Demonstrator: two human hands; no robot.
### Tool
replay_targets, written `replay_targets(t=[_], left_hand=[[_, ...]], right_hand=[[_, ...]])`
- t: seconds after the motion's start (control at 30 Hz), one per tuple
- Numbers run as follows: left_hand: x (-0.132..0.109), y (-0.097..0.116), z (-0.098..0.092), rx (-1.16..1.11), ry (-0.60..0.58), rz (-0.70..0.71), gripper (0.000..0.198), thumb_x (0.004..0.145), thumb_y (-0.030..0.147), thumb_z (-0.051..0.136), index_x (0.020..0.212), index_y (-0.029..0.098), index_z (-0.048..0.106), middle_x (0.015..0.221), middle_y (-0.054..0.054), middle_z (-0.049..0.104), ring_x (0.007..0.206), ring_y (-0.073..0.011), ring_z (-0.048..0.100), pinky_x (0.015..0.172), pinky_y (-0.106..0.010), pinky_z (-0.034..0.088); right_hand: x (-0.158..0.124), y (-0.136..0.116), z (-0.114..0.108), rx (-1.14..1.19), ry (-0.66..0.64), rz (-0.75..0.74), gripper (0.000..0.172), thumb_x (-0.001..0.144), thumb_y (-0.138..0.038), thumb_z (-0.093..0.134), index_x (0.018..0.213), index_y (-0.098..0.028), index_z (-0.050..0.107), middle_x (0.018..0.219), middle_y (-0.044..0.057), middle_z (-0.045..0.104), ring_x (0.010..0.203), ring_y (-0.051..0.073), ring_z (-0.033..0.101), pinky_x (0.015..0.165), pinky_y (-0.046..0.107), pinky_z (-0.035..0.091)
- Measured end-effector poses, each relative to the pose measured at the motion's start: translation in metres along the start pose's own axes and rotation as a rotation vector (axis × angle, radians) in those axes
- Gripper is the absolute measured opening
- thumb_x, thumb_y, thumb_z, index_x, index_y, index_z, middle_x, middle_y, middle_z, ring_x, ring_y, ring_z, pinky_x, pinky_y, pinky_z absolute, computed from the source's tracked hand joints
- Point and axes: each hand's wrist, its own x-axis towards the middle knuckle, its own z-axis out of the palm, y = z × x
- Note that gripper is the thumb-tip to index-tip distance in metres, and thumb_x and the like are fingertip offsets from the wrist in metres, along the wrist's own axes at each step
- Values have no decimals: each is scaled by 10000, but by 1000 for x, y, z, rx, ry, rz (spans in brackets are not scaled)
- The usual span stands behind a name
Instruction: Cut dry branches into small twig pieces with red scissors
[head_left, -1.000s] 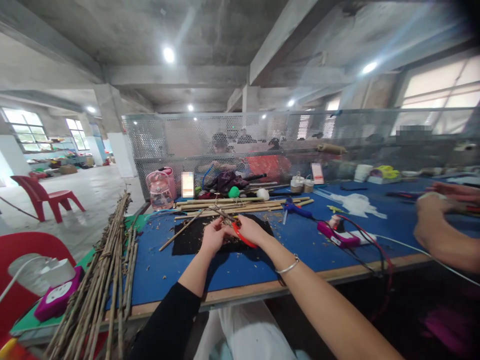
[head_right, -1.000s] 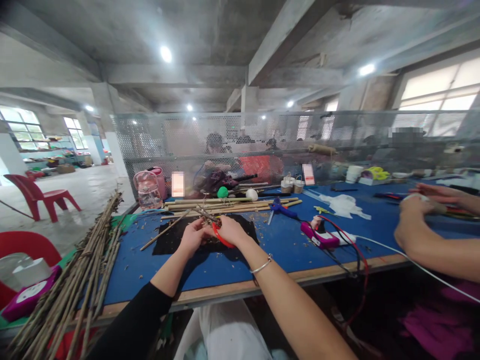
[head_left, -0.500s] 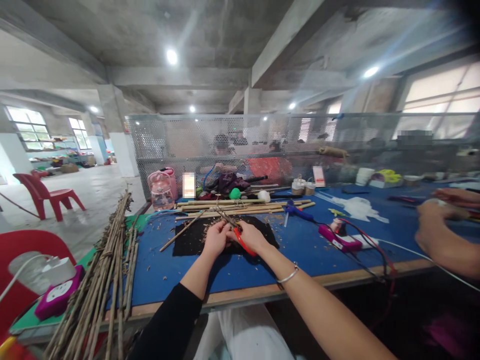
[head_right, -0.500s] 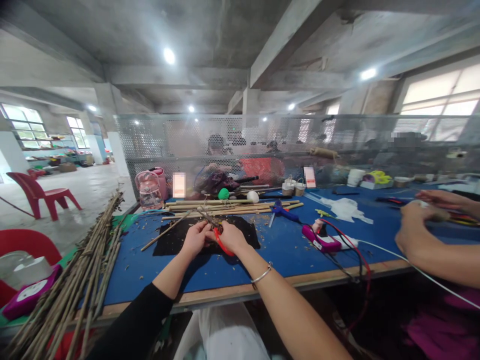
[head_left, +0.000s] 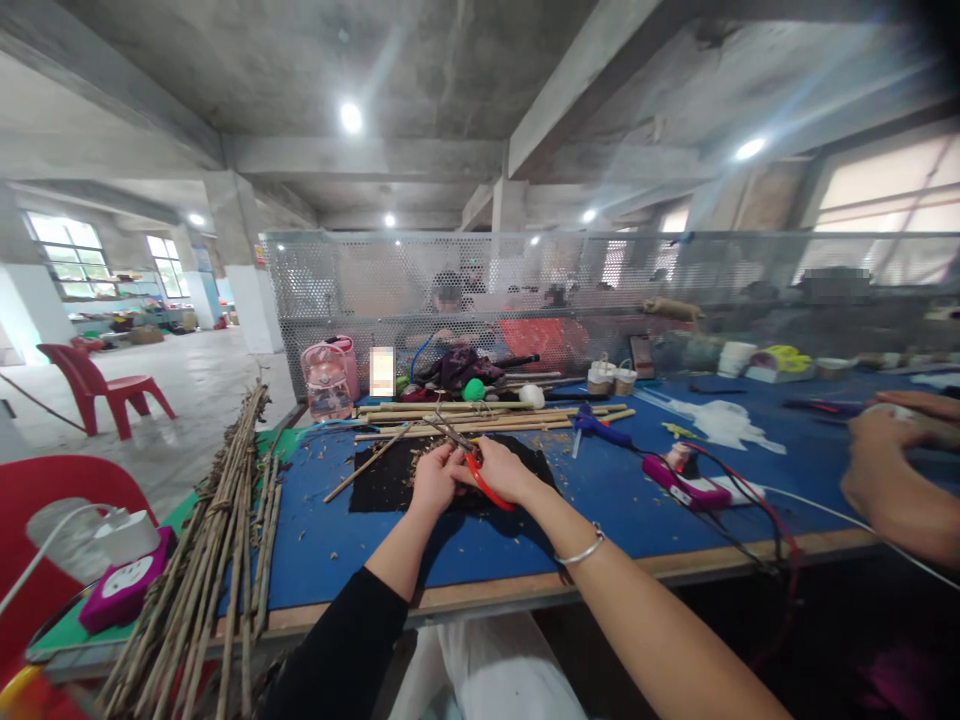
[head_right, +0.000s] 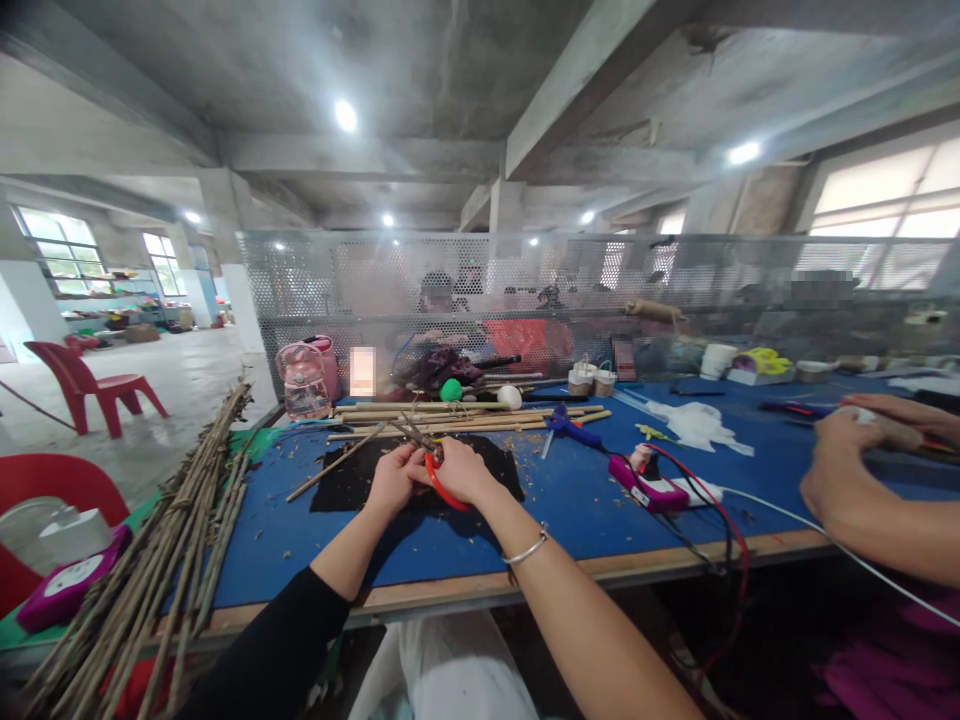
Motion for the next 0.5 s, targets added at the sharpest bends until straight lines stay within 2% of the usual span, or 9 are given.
replay_targets(t=[0.2,0.37,0.5], left_hand=[[1,-2,-3,50,22,6,328,721,408,545,880,130,615,501,34,491,369,-58,393,350,-172,350],[1,0,-3,123,33,13,291,736,377,530,888,148,626,528,24,521,390,-75,429,356,-185,364],[2,0,-3,152,0,-45,256,749,336,520,883,146,625,500,31,492,380,-71,412,352,-182,361]], right_hand=[[2,0,-5,-69,-16,-55,554,633,-666,534,913,-188,521,868,84,617,771,207,580,580,243,340],[4,4,0,-113,7,-31,541,645,-678,504,864,-186,547,833,94,634,745,213,593,562,240,331],[-1,8,7,-56,29,18,503,649,-661,515,848,-202,574,831,73,646,751,202,601,561,231,338]])
